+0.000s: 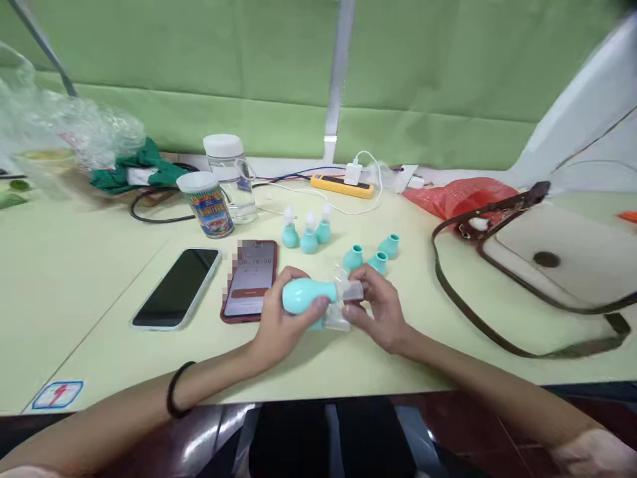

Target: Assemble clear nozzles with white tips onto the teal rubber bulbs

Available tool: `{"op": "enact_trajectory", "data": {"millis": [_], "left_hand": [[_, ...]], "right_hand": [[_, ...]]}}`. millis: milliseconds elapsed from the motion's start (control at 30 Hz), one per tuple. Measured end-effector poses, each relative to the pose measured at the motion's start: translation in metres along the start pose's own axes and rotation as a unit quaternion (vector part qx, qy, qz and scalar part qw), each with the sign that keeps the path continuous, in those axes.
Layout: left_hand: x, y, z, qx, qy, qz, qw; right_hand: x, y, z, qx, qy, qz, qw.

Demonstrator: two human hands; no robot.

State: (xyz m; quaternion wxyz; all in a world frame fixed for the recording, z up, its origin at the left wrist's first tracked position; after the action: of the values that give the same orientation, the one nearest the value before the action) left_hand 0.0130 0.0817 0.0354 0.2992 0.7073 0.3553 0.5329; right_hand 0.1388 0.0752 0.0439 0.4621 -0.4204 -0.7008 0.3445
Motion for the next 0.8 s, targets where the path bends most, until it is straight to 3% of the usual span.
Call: {"op": "enact_trajectory", "data": {"millis": [133, 233, 367, 500, 633, 800], "left_hand": [[-0.01, -0.001, 0.017, -0.006, -0.074, -0.012, 0.997], [-0.012, -0.002, 0.024, -0.025, -0.113, -0.022, 0.993], [-0.009, -0.001, 0.028, -0.045, -0.139, -0.02, 0.989], [-0.011, 0.0, 0.035, -0.099, -0.168, -0.045, 0.98], [-0.018, 0.006, 0.046, -0.179, -0.216, -0.076, 0.957], [-0.021, 0.015, 0.051, -0.222, -0.271, -0.094, 0.932]], "right_hand": [[-0.004, -0.019, -0.001, -0.112, 0.031, -0.115, 0.986], [-0.015, -0.035, 0.001, -0.175, 0.075, -0.238, 0.952], [-0.02, -0.037, 0.003, -0.167, 0.075, -0.273, 0.945], [-0.012, -0.033, -0.001, -0.104, 0.04, -0.203, 0.973], [0.001, -0.014, 0.011, 0.014, -0.091, -0.042, 0.995], [0.002, 0.015, 0.032, 0.19, -0.212, 0.161, 0.945]]}}
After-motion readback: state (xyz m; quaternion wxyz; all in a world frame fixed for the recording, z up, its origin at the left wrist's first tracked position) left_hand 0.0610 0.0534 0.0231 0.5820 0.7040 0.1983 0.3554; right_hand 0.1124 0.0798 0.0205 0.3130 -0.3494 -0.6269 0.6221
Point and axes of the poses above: each hand's wrist, its own x-axis towards the middle knuckle, its own z-axis out of the palm, y = z × x, the point moved 9 cm from there along x, towards the middle knuckle, and after that the axes turned 10 degrees about z, right-handed, at the moved point
